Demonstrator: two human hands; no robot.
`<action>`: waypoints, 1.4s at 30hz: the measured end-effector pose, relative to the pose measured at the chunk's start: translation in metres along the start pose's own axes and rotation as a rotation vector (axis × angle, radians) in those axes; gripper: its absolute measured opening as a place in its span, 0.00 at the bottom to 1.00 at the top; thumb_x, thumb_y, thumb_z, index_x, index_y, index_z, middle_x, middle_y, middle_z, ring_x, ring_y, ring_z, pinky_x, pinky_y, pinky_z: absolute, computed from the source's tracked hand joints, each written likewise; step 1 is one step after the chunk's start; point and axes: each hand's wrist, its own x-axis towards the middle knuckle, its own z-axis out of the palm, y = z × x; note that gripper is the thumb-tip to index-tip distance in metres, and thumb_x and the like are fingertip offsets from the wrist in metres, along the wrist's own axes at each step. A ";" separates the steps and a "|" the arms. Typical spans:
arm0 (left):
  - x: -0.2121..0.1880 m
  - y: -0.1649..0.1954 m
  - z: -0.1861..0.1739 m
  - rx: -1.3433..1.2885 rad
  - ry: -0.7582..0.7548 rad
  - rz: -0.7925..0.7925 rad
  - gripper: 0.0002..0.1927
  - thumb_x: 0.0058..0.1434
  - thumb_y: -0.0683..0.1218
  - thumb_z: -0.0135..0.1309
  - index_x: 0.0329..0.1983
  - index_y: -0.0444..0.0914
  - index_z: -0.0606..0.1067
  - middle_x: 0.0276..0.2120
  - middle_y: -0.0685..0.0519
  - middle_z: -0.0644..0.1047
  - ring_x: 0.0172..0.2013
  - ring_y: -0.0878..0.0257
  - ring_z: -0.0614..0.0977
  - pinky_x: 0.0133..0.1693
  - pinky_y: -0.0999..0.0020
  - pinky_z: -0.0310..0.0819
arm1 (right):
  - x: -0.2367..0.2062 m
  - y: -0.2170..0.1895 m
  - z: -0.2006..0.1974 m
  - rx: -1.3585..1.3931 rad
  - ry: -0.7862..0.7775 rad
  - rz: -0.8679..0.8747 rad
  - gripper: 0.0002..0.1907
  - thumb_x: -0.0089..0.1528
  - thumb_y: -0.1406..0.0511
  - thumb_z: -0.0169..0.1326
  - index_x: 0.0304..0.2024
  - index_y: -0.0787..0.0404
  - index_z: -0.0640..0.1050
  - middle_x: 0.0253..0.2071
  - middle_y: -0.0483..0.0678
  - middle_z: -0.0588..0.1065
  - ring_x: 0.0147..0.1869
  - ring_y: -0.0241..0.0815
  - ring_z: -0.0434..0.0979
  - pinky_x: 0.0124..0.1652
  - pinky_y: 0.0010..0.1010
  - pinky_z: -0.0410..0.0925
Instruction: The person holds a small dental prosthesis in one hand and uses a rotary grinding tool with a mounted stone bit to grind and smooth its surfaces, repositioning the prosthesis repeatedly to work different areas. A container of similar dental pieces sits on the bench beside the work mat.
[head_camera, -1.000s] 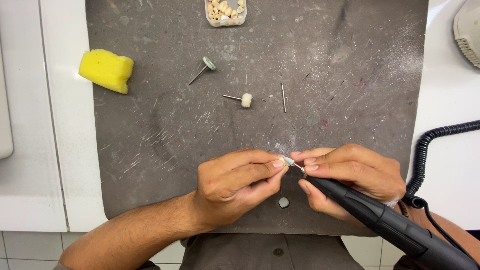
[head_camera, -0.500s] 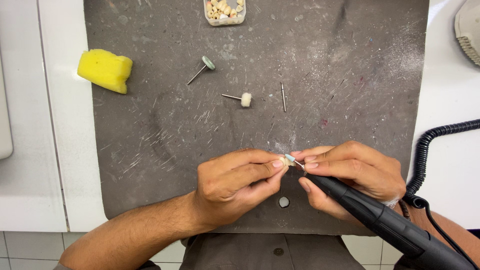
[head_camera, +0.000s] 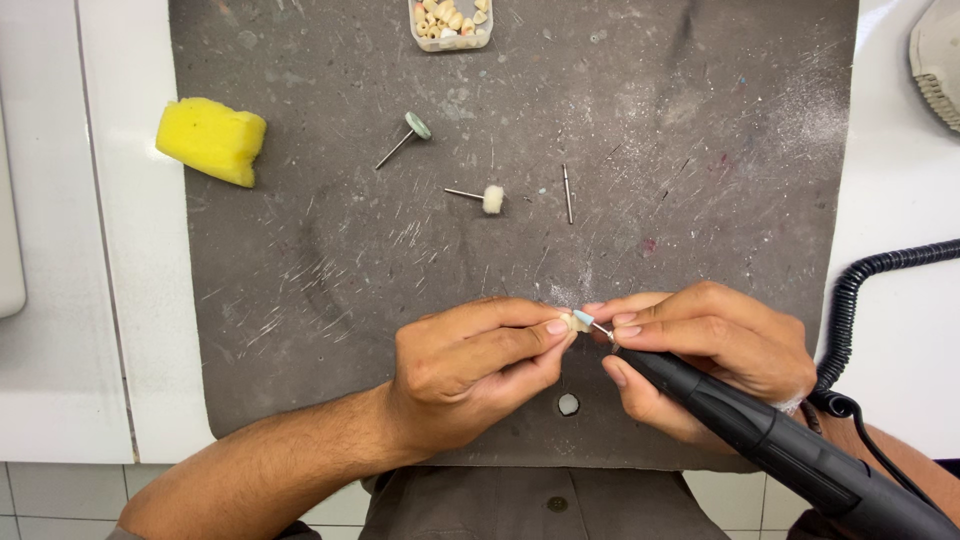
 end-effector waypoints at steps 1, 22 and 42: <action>0.000 0.000 -0.001 -0.002 -0.001 0.000 0.08 0.63 0.35 0.66 0.44 0.31 0.80 0.44 0.47 0.83 0.42 0.62 0.88 0.41 0.73 0.87 | 0.000 0.000 0.001 -0.001 -0.001 -0.003 0.16 0.55 0.75 0.66 0.43 0.63 0.77 0.38 0.49 0.77 0.51 0.49 0.87 0.54 0.35 0.82; -0.001 0.000 0.000 -0.012 0.003 -0.015 0.07 0.63 0.35 0.66 0.42 0.32 0.80 0.43 0.47 0.84 0.40 0.64 0.88 0.39 0.75 0.86 | -0.001 0.003 -0.001 0.076 -0.013 0.015 0.15 0.56 0.75 0.65 0.44 0.63 0.76 0.39 0.49 0.77 0.52 0.49 0.87 0.55 0.36 0.83; 0.002 -0.004 0.003 -0.136 0.070 -0.195 0.05 0.60 0.36 0.67 0.38 0.33 0.81 0.39 0.48 0.85 0.38 0.64 0.89 0.40 0.75 0.88 | -0.051 0.008 -0.053 0.977 -0.161 -0.097 0.10 0.72 0.60 0.54 0.51 0.60 0.75 0.33 0.58 0.82 0.36 0.52 0.83 0.36 0.43 0.81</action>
